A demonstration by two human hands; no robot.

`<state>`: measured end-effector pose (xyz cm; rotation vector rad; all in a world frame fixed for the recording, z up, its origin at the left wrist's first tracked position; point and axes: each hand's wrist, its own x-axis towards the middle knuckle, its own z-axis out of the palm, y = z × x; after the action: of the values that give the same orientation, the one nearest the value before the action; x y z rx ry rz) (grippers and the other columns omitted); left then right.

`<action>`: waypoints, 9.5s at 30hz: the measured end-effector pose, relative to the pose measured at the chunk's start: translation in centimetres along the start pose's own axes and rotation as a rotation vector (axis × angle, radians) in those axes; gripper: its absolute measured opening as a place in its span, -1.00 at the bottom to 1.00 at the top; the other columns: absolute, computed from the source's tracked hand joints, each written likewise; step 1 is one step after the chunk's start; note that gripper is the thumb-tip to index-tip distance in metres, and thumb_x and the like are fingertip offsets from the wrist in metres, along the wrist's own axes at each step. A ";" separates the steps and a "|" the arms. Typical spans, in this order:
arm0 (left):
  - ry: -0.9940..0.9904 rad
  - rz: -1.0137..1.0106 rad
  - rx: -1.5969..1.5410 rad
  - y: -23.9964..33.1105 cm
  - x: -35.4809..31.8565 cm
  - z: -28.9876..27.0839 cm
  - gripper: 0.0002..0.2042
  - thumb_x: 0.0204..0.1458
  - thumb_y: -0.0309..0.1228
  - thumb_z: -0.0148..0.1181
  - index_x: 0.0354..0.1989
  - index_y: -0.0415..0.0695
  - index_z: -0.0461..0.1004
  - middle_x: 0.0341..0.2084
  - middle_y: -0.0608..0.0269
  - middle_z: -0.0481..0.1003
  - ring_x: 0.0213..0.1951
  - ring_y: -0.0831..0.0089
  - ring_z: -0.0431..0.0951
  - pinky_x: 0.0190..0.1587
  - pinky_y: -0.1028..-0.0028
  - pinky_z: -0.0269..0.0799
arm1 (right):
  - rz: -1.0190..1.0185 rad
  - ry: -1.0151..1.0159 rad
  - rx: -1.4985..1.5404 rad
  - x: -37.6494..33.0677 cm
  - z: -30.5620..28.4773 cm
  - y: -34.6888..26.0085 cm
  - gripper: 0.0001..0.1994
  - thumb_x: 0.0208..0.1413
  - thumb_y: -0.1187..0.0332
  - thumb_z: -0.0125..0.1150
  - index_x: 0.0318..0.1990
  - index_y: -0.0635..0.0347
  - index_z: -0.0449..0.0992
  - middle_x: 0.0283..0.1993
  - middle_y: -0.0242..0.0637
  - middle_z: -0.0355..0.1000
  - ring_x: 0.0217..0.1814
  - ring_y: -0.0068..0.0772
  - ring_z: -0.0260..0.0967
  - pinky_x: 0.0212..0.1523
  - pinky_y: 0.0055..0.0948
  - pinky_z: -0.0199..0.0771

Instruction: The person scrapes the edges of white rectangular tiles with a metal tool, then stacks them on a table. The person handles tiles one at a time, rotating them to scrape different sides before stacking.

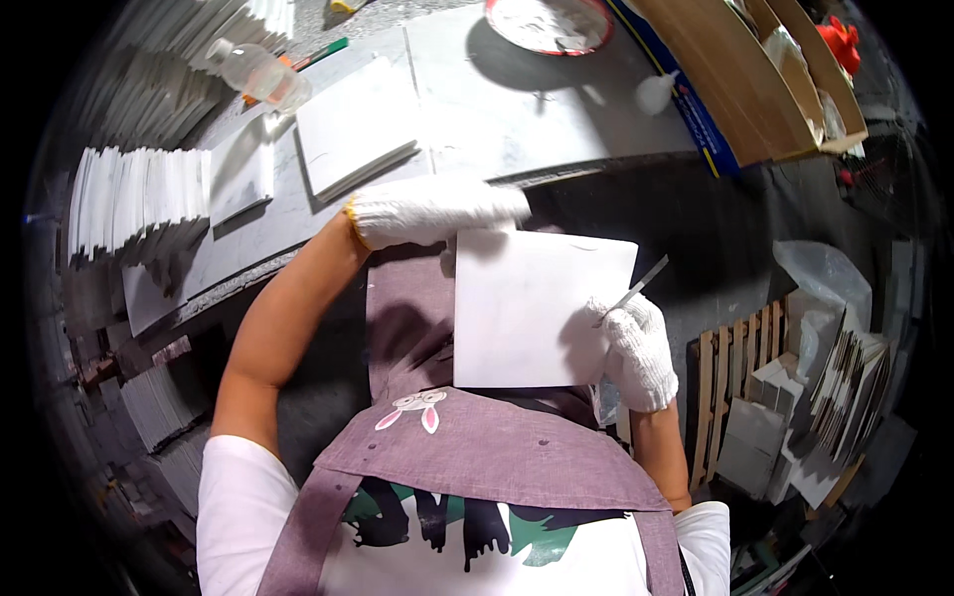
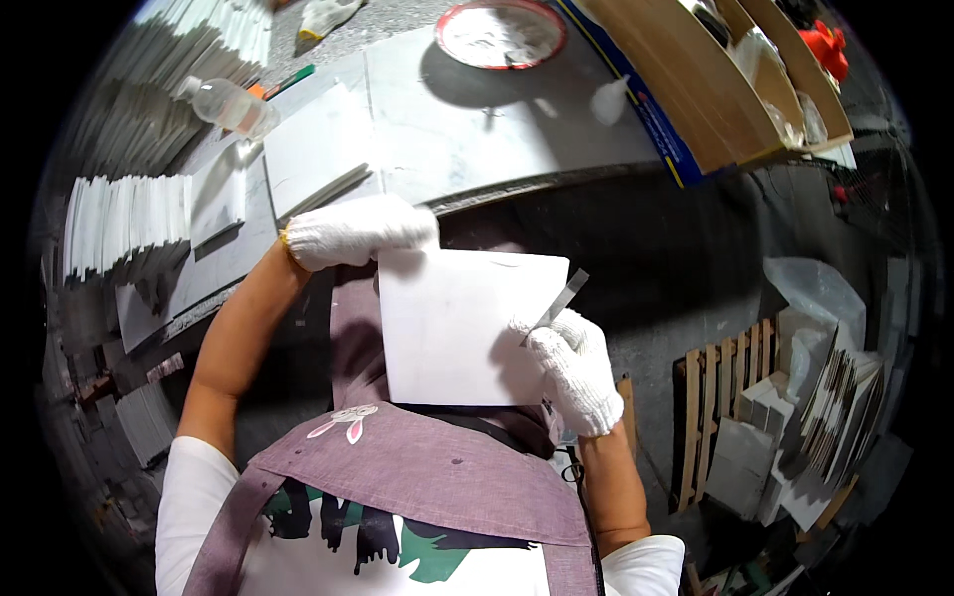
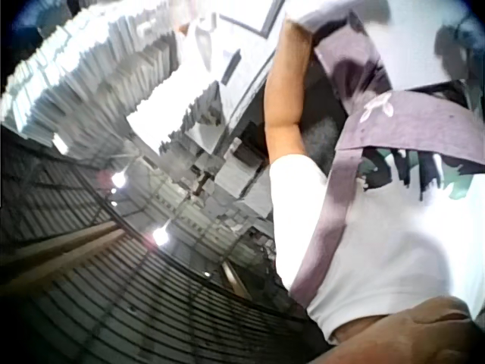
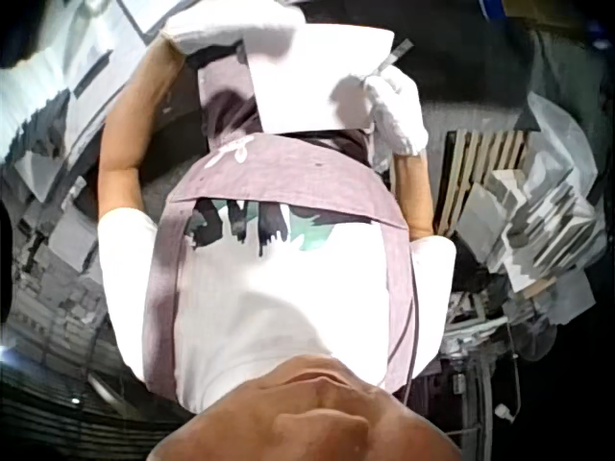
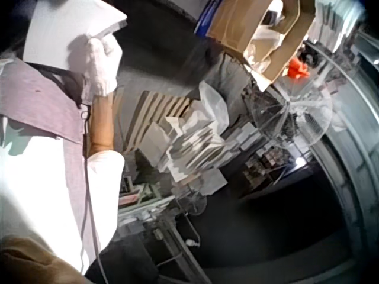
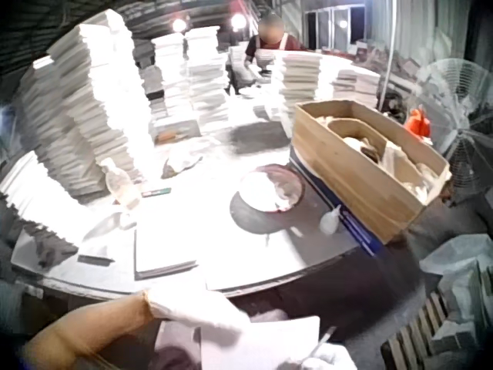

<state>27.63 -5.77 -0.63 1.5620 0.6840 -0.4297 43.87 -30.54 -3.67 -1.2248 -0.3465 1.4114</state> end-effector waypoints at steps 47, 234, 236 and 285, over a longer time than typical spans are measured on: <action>0.256 0.140 -0.560 -3.2 -1.5 16.7 -0.50 0.17 -0.01 0.01 0.02 -0.24 0.41 -0.18 0.28 0.47 -0.15 0.55 0.40 -0.08 0.52 0.34 | -0.248 0.303 -0.142 -9.1 -4.5 4.4 -0.81 0.04 0.48 0.13 -0.21 0.33 0.57 -0.26 -0.30 0.50 -0.21 -0.50 0.40 -0.12 -0.49 0.38; 0.980 0.340 -0.207 -3.4 9.9 -10.6 -0.62 0.11 -0.12 0.17 -0.42 -0.27 0.51 -0.68 0.33 0.42 -0.61 0.62 0.32 -0.54 0.50 0.27 | -0.424 0.418 -0.497 18.5 4.2 -9.4 -0.72 0.08 0.46 0.15 -0.03 0.28 0.53 -0.11 -0.30 0.51 -0.27 -0.63 0.43 -0.30 -0.64 0.44; 0.973 0.338 -0.216 -3.6 10.0 -10.7 -0.63 0.11 -0.11 0.17 -0.42 -0.26 0.51 -0.68 0.33 0.42 -0.61 0.62 0.33 -0.54 0.51 0.27 | -0.421 0.414 -0.503 18.5 4.1 -9.3 -0.72 0.08 0.46 0.15 -0.03 0.29 0.53 -0.12 -0.30 0.51 -0.28 -0.64 0.43 -0.30 -0.65 0.43; 0.889 0.260 -0.377 -2.7 9.8 -10.6 -0.63 0.09 -0.13 0.18 -0.25 -0.26 0.54 -0.55 0.28 0.51 -0.51 0.61 0.44 -0.44 0.52 0.37 | -0.454 0.447 -0.406 19.3 4.4 -7.5 -0.74 0.12 0.46 0.16 -0.02 0.28 0.52 -0.07 -0.31 0.50 -0.20 -0.62 0.44 -0.30 -0.63 0.49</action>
<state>31.92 6.32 -7.68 1.4095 1.1308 0.6085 48.83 -9.97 -4.88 -1.6247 -0.5720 0.6681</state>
